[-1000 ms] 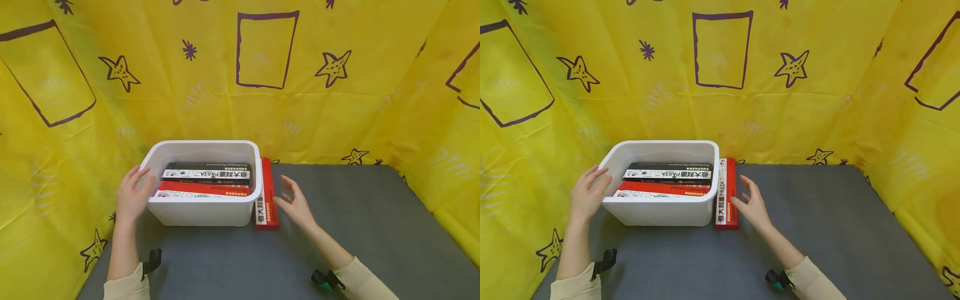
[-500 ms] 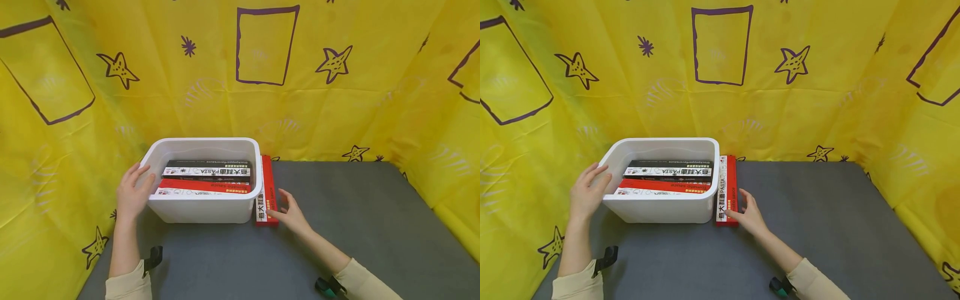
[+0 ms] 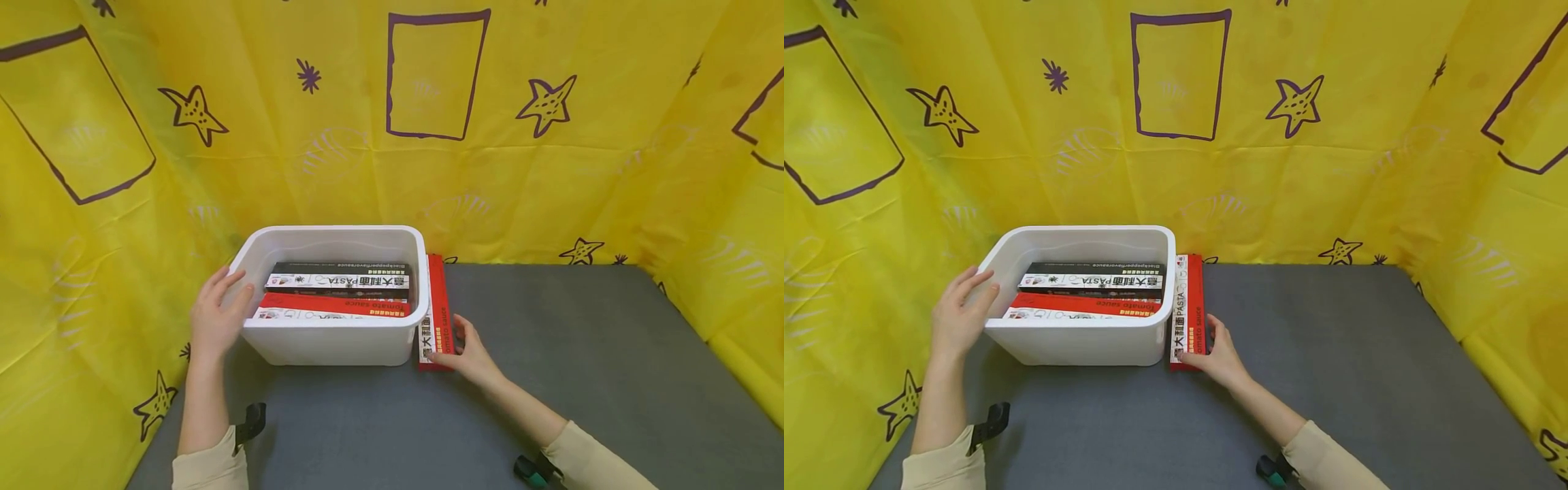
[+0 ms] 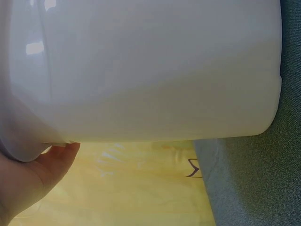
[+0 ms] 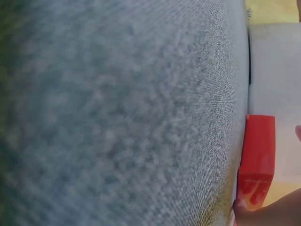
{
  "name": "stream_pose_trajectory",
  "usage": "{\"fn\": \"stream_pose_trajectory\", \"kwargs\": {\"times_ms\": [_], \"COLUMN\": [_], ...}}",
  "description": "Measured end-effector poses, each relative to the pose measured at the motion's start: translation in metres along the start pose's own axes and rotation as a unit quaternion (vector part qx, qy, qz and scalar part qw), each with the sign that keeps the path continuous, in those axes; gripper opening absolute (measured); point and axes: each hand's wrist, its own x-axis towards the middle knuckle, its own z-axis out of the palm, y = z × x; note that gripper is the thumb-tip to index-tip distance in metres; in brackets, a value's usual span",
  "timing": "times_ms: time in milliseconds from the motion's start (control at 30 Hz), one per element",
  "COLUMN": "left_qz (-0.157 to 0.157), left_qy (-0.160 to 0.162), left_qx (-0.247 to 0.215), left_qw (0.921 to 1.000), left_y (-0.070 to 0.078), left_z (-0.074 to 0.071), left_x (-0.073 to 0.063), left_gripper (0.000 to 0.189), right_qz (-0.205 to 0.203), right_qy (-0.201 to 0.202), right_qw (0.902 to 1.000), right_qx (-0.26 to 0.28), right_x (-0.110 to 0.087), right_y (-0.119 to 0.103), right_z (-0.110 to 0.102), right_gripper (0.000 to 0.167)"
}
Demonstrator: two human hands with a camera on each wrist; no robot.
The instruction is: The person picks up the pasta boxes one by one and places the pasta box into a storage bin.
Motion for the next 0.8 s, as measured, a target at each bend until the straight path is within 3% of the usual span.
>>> {"fn": "stream_pose_trajectory", "kwargs": {"times_ms": [233, 467, 800], "left_qz": [0.012, 0.011, 0.007], "left_qy": [0.012, 0.013, 0.010], "left_qx": [-0.003, -0.004, -0.011], "left_qw": [0.9999, 0.9999, 0.9999], "left_y": [0.000, 0.001, 0.000], "left_z": [0.000, 0.000, 0.000], "left_x": [-0.001, -0.001, -0.001], "left_gripper": [0.043, 0.043, 0.043], "right_qz": [-0.006, -0.030, -0.122], "right_qy": [-0.006, 0.005, 0.009], "right_qw": [0.9990, 0.9922, 0.9718], "right_qx": [-0.043, -0.121, -0.202], "right_x": [0.004, 0.005, 0.011], "right_y": [0.002, 0.004, 0.012], "right_z": [0.004, 0.008, 0.013], "right_gripper": [0.108, 0.117, 0.104]}}
